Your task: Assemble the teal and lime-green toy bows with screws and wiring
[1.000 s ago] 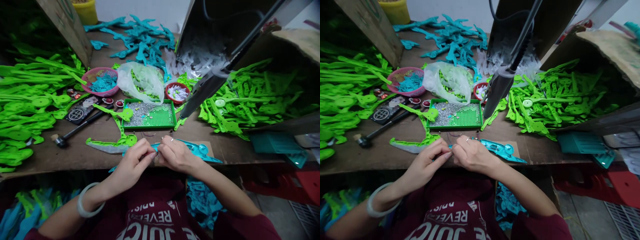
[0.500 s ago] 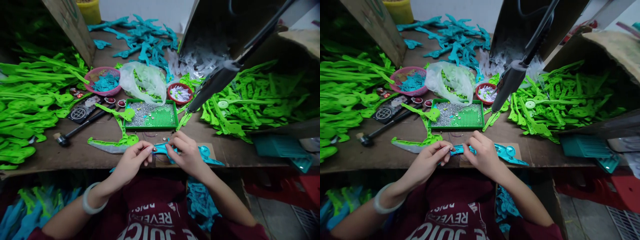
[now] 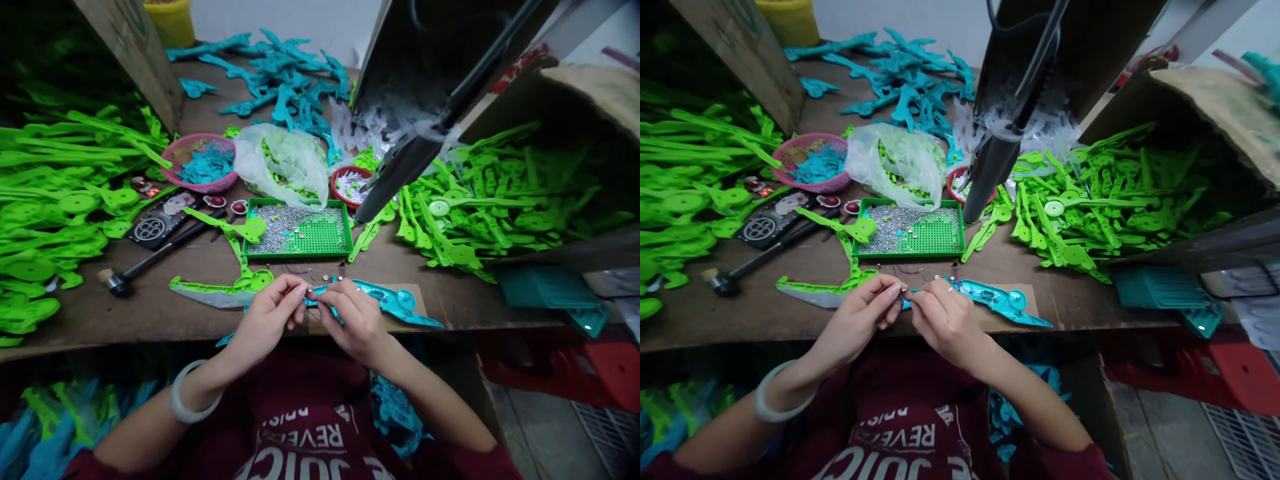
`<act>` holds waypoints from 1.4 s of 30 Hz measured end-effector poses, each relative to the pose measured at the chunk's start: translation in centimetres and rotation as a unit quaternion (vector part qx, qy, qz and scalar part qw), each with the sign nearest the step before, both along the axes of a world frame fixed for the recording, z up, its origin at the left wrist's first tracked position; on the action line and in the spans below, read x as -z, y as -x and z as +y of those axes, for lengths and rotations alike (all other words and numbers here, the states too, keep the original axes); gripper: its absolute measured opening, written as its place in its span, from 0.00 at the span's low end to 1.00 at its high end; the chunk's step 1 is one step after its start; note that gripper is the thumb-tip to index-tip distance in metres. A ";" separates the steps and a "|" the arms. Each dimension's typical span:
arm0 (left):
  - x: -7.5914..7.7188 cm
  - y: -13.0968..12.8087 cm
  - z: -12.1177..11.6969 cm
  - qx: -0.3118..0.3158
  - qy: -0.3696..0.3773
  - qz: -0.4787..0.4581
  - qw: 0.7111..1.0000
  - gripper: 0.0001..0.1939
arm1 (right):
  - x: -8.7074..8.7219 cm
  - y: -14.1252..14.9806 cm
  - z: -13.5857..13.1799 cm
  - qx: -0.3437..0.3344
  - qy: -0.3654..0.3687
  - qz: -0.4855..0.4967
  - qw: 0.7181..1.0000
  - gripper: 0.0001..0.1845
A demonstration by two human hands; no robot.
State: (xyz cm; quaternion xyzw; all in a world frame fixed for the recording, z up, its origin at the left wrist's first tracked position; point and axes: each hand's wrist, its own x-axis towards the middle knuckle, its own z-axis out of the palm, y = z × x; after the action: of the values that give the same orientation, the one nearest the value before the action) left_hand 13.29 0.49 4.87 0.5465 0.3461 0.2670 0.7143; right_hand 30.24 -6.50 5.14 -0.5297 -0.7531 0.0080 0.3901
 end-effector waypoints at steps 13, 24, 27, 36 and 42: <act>-1.9 0.2 0.4 0.048 -0.099 0.056 0.992 0.09 | -0.9 -0.1 0.2 -0.010 0.028 0.009 1.000 0.06; -1.1 0.2 -0.6 0.016 -0.121 0.054 0.991 0.09 | -0.9 1.5 -0.1 0.035 -0.012 0.018 0.999 0.09; -1.0 0.2 -1.1 -0.004 -0.182 0.077 0.980 0.10 | -1.0 1.7 -0.1 0.052 -0.010 0.006 0.999 0.10; -1.2 0.0 -2.3 -0.046 -0.355 0.095 0.929 0.08 | -1.2 1.7 -0.6 0.052 -0.015 -0.001 0.999 0.11; -0.7 -0.2 -2.7 -0.045 -0.365 0.080 0.926 0.07 | -0.7 0.8 -0.4 0.103 -0.018 0.069 0.992 0.10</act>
State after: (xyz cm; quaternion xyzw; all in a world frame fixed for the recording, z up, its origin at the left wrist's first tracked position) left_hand 13.48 -2.22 5.59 0.7731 0.3043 0.3623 0.4226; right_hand 29.41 -6.93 5.84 -0.5954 -0.6662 -0.0094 0.4490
